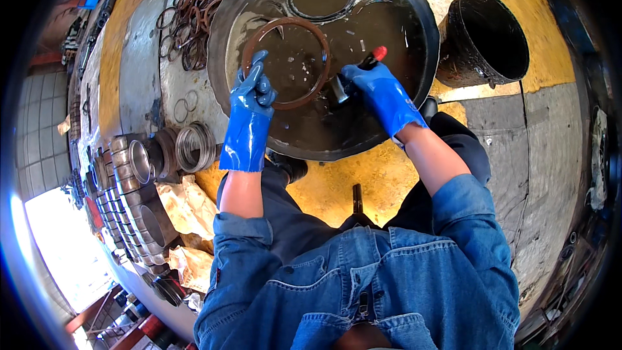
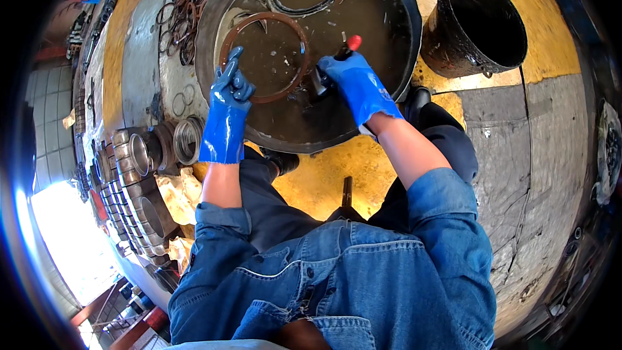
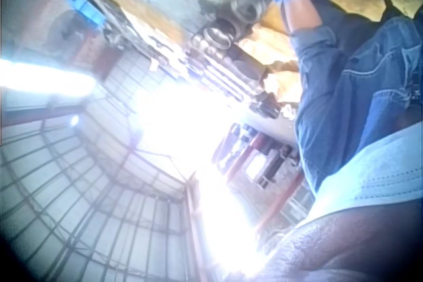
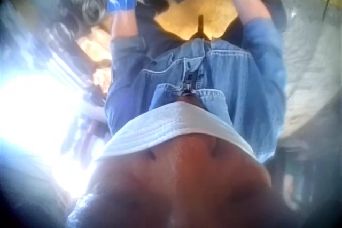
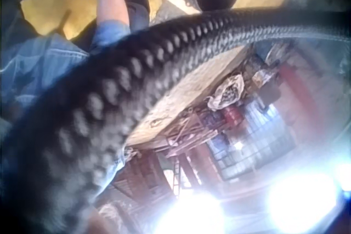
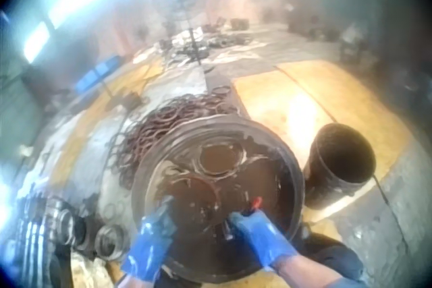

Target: The person cleans metal rings using a brush while holding them over a tub of liquid. They pick up a ring, dip it, scrub various parts of it with the brush, and then place it onto a pile of other cleaned rings on the table.

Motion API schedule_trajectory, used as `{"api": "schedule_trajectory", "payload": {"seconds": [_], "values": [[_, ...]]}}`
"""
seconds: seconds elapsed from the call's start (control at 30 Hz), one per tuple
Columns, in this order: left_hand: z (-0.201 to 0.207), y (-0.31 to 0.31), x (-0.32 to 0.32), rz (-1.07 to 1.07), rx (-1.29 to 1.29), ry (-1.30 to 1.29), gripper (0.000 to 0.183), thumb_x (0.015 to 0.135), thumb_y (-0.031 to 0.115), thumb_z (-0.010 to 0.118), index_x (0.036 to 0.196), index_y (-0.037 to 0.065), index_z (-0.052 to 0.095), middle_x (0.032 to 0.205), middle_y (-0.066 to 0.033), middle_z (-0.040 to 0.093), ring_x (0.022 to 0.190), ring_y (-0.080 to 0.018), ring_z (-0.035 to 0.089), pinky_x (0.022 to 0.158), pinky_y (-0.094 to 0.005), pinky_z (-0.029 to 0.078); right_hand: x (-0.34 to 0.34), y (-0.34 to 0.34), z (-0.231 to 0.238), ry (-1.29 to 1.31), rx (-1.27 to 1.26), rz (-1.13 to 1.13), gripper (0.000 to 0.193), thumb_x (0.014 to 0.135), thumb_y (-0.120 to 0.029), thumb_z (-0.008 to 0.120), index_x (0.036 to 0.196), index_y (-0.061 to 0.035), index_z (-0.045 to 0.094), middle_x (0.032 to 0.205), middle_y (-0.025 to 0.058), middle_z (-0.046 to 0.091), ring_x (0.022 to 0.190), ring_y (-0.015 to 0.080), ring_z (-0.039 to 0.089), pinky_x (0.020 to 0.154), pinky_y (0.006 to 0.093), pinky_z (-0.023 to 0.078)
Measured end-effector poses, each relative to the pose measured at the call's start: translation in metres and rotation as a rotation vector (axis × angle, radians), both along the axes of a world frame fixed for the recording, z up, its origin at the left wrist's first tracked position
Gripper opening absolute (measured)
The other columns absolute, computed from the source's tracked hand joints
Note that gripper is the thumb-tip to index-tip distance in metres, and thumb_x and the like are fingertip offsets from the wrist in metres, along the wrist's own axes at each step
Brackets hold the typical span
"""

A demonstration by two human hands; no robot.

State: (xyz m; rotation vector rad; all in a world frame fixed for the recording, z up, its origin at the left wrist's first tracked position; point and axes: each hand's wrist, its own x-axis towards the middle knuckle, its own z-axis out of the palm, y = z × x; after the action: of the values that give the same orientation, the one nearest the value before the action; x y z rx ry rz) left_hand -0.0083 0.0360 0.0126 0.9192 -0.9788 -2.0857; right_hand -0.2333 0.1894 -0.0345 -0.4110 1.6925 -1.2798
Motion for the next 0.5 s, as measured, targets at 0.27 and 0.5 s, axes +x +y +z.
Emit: {"api": "schedule_trajectory", "payload": {"seconds": [0.27, 0.5], "values": [[0.011, 0.013, -0.01, -0.015, -0.049, -0.244, 0.035, 0.099, 0.013, 0.067, 0.132, 0.003, 0.065, 0.065, 0.0021, 0.056, 0.048, -0.0047, 0.043, 0.042, -0.0216, 0.029, -0.009, -0.02, 0.038, 0.945, -0.466, 0.309, 0.02, 0.089, -0.022, 0.071, 0.108, -0.0178, 0.075, 0.102, 0.0141, 0.075, 0.091, 0.0383, 0.071, 0.081, 0.0437, 0.058], [0.012, 0.021, -0.024, -0.036, -0.204, -0.23, 0.036, 0.098, 0.011, 0.069, 0.132, 0.0, 0.065, 0.072, 0.0007, 0.064, 0.051, -0.0051, 0.051, 0.043, -0.0199, 0.034, 0.01, -0.023, -0.01, 0.605, -0.112, 0.249, 0.021, 0.087, -0.028, 0.077, 0.103, -0.0135, 0.075, 0.096, 0.0111, 0.076, 0.085, 0.0284, 0.072, 0.079, 0.038, 0.057]]}}
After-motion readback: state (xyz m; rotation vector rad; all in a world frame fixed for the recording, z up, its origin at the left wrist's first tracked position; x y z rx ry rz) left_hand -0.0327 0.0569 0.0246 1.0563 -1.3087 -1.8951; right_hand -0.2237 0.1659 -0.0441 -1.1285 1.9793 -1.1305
